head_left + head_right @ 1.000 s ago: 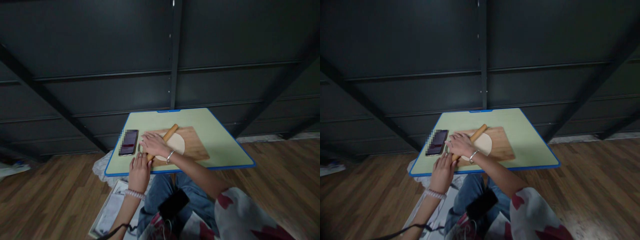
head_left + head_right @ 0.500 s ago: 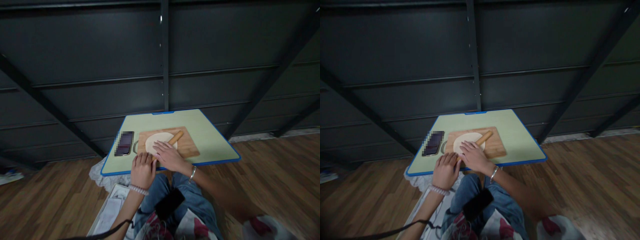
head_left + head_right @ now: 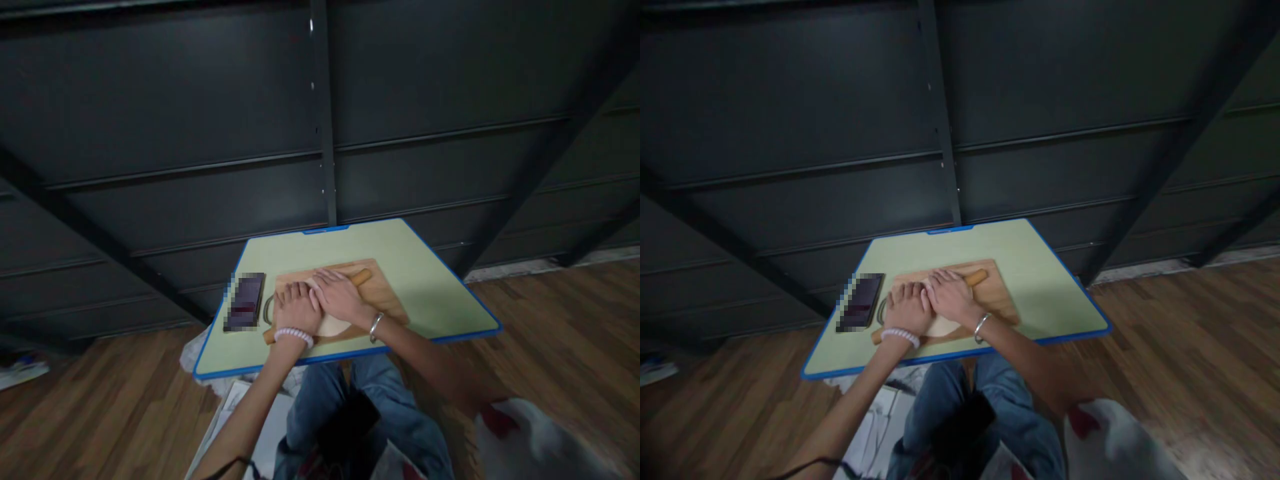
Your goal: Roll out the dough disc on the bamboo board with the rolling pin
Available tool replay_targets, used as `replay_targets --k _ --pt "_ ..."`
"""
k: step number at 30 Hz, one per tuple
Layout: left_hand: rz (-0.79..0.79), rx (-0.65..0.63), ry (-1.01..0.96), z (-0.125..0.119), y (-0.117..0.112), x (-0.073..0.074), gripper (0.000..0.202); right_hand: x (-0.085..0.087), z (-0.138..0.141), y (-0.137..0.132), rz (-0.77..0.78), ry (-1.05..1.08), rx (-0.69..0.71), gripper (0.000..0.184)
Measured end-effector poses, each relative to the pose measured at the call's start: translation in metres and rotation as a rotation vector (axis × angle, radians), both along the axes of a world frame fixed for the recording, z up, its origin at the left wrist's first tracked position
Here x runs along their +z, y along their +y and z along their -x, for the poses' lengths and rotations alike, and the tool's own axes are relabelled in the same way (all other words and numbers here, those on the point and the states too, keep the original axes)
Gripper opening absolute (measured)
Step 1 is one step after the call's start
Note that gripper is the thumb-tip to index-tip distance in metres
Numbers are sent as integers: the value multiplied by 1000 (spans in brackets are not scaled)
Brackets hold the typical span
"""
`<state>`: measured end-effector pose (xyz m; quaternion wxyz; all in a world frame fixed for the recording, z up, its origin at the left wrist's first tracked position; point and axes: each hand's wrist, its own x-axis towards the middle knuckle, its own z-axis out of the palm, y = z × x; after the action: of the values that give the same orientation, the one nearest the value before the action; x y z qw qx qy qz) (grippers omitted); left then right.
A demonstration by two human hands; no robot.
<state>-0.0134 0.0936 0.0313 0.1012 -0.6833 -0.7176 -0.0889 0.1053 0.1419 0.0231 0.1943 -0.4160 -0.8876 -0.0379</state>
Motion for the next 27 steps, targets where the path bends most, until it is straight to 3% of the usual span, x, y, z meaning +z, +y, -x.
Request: replay_targets --k 8,13,18,23,27 --pt "101 -36 -12 20 61 3 45 9 22 45 149 -91 -67 38" --pt "196 -21 -15 25 87 11 46 15 31 69 307 -99 -173 34" --pt "237 -100 -58 30 110 20 49 17 39 88 338 -84 -251 33" --pt "209 -198 -57 30 116 23 36 17 40 90 309 -72 -289 35" --pt "182 -252 -40 30 104 20 36 17 35 76 275 -86 -193 30"
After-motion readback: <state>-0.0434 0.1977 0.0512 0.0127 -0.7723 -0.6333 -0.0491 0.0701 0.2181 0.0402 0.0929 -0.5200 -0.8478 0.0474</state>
